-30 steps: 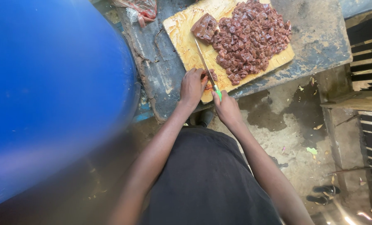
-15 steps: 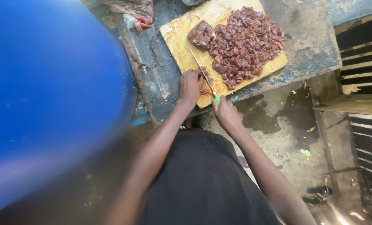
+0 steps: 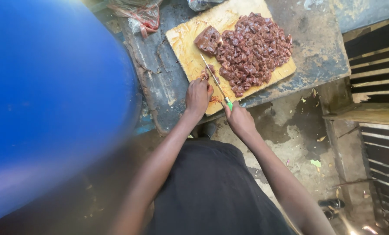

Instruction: Cutting raw meat into small pieces on a wooden cutting board using a knife

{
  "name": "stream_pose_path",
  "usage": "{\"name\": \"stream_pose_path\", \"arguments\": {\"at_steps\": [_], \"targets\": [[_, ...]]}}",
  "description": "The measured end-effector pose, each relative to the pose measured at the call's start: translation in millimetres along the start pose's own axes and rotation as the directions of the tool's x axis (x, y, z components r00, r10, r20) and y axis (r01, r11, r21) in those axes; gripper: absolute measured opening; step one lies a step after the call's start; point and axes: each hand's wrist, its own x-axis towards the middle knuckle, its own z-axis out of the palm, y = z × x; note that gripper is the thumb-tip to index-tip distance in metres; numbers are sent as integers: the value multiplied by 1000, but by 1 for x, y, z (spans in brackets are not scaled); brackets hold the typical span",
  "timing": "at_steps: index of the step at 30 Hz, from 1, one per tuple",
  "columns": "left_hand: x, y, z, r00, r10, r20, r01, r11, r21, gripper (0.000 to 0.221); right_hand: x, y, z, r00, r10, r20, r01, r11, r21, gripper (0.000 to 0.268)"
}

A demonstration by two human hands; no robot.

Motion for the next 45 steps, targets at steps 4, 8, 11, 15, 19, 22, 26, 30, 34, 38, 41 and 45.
{"name": "stream_pose_path", "arguments": {"at_steps": [4, 8, 11, 15, 19, 22, 26, 30, 34, 38, 41, 45], "targets": [[2, 5, -14, 998, -62, 1, 62, 998, -6, 22, -18, -4, -22, 999, 25, 37, -27, 998, 64, 53], [18, 30, -39, 993, -114, -4, 114, 993, -6, 29, -34, 5, -25, 993, 79, 86, -90, 987, 132, 57], [32, 9, -4, 995, -100, 10, 100, 994, 34, 26, -34, 4, -24, 992, 91, 93, -104, 983, 149, 57], [39, -16, 25, 999, -36, -5, 36, 999, 31, 8, -33, -7, -21, 991, 113, 77, -121, 986, 111, 57], [36, -24, 28, 1000, 22, 6, -22, 999, 32, 9, -24, -8, -18, 992, 114, 57, -119, 987, 106, 57], [35, -27, 27, 997, 75, -7, -75, 997, 23, 12, -18, -10, -14, 995, 84, 44, -89, 990, 106, 54], [38, -22, 16, 992, 107, 72, -111, 991, 68, 13, 4, -5, 2, 999, 43, -2, -43, 998, 53, 53], [41, -24, 10, 981, 81, 174, -97, 991, 90, 16, 10, -14, 12, 999, -9, -42, 10, 1000, 17, 55], [35, -20, 6, 973, 67, 221, -87, 993, 80, 16, 17, -12, 15, 998, -26, -62, 25, 1000, -10, 54], [2, 2, 6, 945, 45, 324, -43, 999, -11, 19, 29, -3, 25, 996, -43, -75, 42, 999, -24, 53], [-11, 20, -23, 955, 54, 291, -48, 998, -30, 20, 28, 2, 21, 996, -49, -72, 49, 999, -13, 55], [-7, 10, -37, 990, -15, 139, 27, 996, -85, 20, 9, 16, 11, 996, -25, -87, 23, 999, -25, 55]]}}
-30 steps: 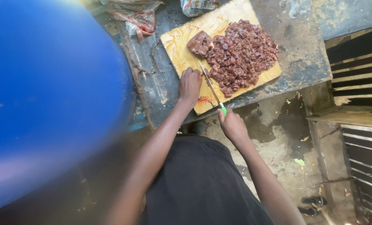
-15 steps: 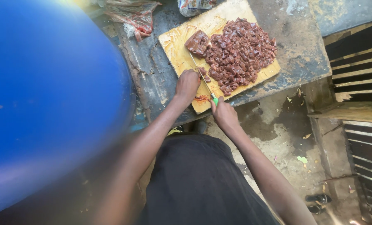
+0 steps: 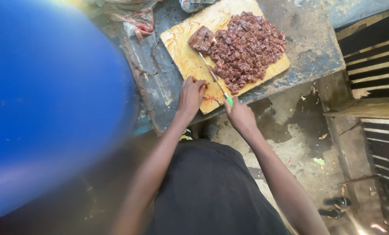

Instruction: Cutting raw meat into small pieces on a wooden cutting board using a knife

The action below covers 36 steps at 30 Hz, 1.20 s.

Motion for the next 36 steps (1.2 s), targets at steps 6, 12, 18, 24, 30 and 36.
{"name": "stream_pose_path", "arguments": {"at_steps": [6, 12, 18, 24, 30, 36], "targets": [[18, -5, 16, 998, 55, -14, -56, 998, -16, 28, -51, 0, -43, 977, 172, -124, -127, 943, 307, 51], [35, 59, -12, 988, 66, 140, -69, 998, 10, 62, -62, -5, -60, 952, 222, -208, -90, 859, 505, 48], [85, 28, 35, 960, 111, 258, -154, 976, 153, 34, -53, 12, -42, 963, 217, -162, -98, 837, 538, 43], [95, 25, 27, 987, 143, 67, -148, 987, 69, 15, -46, 18, 4, 984, 167, -63, -104, 825, 555, 42], [111, 7, 16, 934, 11, 358, -86, 977, 197, 108, -53, 4, -3, 985, 173, -23, -128, 805, 579, 42], [148, 27, -43, 995, -1, 98, -16, 985, 173, 60, -60, -18, -19, 991, 135, -25, -102, 845, 525, 43]]}}
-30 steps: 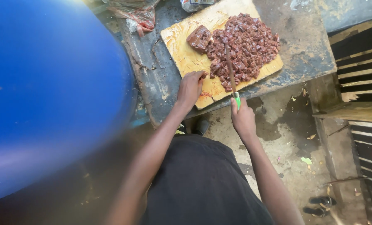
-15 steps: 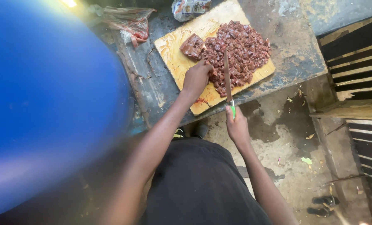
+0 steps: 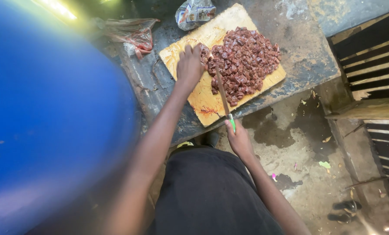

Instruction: Cutting raw meat into small pieces on a wooden cutting board using a knife

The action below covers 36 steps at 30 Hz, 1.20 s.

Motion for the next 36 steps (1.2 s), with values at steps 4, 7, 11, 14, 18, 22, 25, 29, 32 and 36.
{"name": "stream_pose_path", "arguments": {"at_steps": [4, 7, 11, 14, 18, 22, 25, 29, 32, 36], "targets": [[30, -18, 14, 996, -50, -76, 59, 990, 125, 55, 5, -2, 6, 988, -15, 152, 31, 994, -102, 51], [41, -40, 36, 999, -17, -32, 19, 998, 52, 42, 18, 10, 12, 995, -15, 99, 22, 997, -72, 46], [28, -65, 63, 983, -172, 66, 172, 985, 14, 37, 33, 10, 4, 992, 126, -3, -125, 979, -161, 52], [-8, -68, 56, 970, -220, 101, 227, 971, -68, 35, 35, -3, -9, 989, 148, -28, -150, 976, -159, 53], [-58, -60, 29, 965, -235, 118, 257, 937, -235, 34, 11, -27, -15, 998, 50, 47, -49, 999, -23, 47], [-77, -64, 31, 968, -244, 60, 250, 914, -318, 40, 4, -38, -5, 992, -33, 122, 33, 999, -3, 45], [-89, -42, 6, 968, -238, -83, 180, 883, -434, 63, 19, -51, 0, 988, -51, 144, 69, 990, -120, 45], [-87, -49, 27, 952, -297, -72, 236, 864, -444, 58, 48, -61, 12, 983, -80, 166, 108, 981, -164, 45], [-80, -52, 38, 949, -305, -85, 249, 883, -397, 45, 61, -77, 12, 982, -107, 157, 136, 972, -189, 49], [-80, -53, 40, 932, -340, -127, 276, 891, -359, 30, 56, -70, 6, 973, -202, 113, 218, 965, -145, 48]]}}
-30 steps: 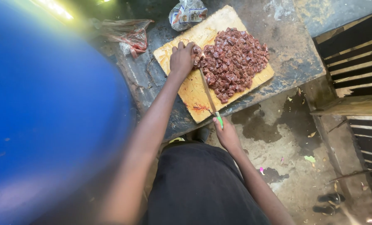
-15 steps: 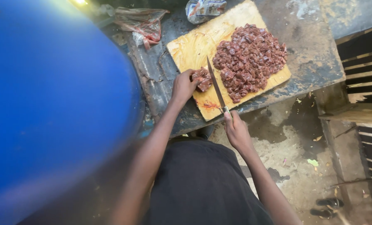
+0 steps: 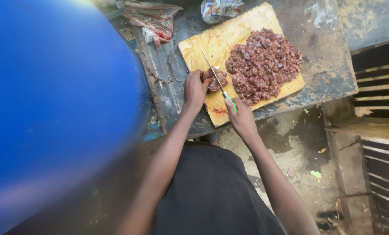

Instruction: Cutting raw meat into small pieces on a wooden cutting board using a knife

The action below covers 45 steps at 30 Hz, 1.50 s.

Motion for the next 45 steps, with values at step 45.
{"name": "stream_pose_path", "arguments": {"at_steps": [45], "targets": [[-10, 30, -9, 1000, -2, 19, 1, 999, 32, 6, -5, 30, 38, 990, 119, 75, -80, 917, -390, 43]]}}
